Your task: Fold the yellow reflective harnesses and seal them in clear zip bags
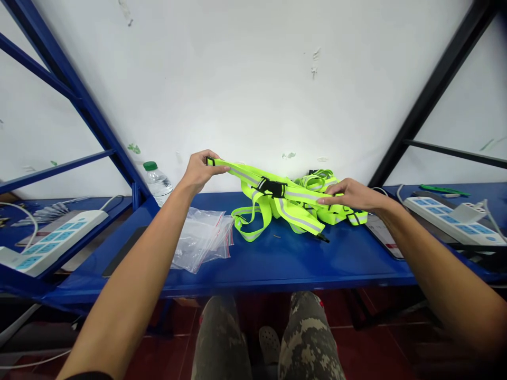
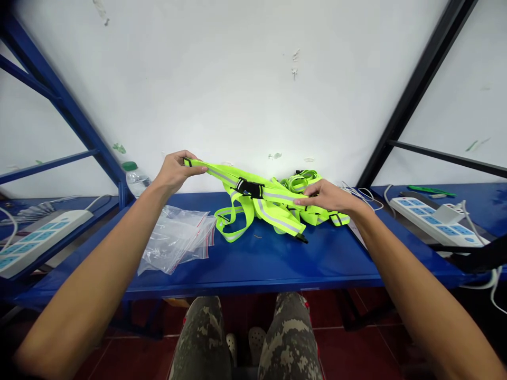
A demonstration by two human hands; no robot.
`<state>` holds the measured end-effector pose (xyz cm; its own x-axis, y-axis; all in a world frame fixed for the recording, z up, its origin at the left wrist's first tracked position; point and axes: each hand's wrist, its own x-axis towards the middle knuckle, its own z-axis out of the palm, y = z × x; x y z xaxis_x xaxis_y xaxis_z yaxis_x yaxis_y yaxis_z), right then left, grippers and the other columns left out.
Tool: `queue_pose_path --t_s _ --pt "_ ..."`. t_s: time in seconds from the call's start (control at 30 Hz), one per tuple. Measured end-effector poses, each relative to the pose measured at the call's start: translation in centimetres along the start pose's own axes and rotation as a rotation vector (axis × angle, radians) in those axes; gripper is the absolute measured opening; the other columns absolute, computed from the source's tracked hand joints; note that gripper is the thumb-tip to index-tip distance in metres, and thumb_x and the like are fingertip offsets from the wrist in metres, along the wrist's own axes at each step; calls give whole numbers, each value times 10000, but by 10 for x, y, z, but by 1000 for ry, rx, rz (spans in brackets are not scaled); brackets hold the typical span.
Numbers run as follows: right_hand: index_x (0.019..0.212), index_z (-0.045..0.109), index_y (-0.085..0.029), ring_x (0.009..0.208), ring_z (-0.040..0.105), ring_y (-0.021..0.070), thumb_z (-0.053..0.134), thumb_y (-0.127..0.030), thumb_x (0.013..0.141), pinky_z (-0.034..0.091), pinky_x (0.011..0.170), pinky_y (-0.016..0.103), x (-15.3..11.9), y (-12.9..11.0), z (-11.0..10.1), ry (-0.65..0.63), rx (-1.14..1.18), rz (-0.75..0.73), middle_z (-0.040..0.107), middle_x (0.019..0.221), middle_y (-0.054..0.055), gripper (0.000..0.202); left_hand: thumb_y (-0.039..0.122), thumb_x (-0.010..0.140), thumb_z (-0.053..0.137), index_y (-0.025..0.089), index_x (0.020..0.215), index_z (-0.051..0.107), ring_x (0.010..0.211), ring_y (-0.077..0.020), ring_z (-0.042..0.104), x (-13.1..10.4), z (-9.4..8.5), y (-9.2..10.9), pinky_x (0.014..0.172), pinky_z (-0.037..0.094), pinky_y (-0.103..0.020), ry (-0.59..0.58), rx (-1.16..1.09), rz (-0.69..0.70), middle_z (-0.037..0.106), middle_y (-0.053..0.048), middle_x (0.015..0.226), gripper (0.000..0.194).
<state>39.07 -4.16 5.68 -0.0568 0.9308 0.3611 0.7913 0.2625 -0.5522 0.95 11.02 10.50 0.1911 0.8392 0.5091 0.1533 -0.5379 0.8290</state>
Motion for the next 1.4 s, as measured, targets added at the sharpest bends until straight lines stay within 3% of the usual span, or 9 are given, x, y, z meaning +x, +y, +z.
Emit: queue_pose_path --t_s 0.1,0.37,0.57,0.73,0.9,1.0,1.13,1.27,1.4 --pt "643 691 -189 633 540 175 675 -741 648 416 569 320 2 -7 -3 -77 50 13 625 693 51 552 184 436 843 139 725 571 593 -91 546 2 -1 -8 605 497 -250 33 -120 2 564 35 641 399" --pt "1056 589 -156 637 603 235 671 -558 708 458 588 358 -1 11 -3 113 -191 129 670 789 96 539 86 474 758 157 819 553 652 -117 617 2 3 -25 675 527 -271 326 -320 -109 592 34 671 408" --pt "1266 566 -193 1082 628 349 793 -412 591 514 889 450 0 -7 8 -334 -275 124 679 1137 142 746 92 507 738 156 830 568 687 -119 612 -2 29 -9 701 509 -267 196 -292 39 632 13 732 371" --pt "1432 433 -239 1371 396 312 702 -598 702 379 1103 443 26 -80 40 -141 -98 -171 407 1505 97 856 84 571 718 158 849 586 730 -114 595 -10 58 21 709 506 -271 -8 -253 157 612 7 774 317" --pt "943 672 -133 896 633 267 658 -532 775 493 770 363 60 -131 71 -91 -150 -151 684 894 109 433 101 606 721 168 878 583 740 -108 588 -12 64 30 697 495 -261 -51 -205 204 600 6 806 312" --pt "611 567 -160 580 562 171 608 -386 832 438 588 291 78 -137 81 -51 -90 -77 539 544 23 319 157 607 749 174 887 560 790 -122 592 -18 62 27 703 481 -251 121 -104 211 601 0 841 338" --pt "651 537 -174 425 483 121 617 -232 798 457 481 273 91 -141 84 67 458 185 422 481 -35 177 293 650 770 203 829 504 745 -134 564 -40 64 26 663 451 -255 364 143 129 575 11 759 333" --pt "755 553 -157 438 506 118 543 -87 749 543 513 292 95 -146 78 127 968 406 416 493 -44 71 517 762 667 203 714 462 674 -147 553 -59 67 31 630 446 -276 11 175 32 542 3 662 378" --pt "832 572 -149 487 490 95 493 -65 707 573 535 260 92 -149 68 187 1256 459 528 589 -4 170 575 760 646 180 960 543 895 -192 614 -65 67 38 778 490 -322 -293 68 50 632 -94 1025 454"
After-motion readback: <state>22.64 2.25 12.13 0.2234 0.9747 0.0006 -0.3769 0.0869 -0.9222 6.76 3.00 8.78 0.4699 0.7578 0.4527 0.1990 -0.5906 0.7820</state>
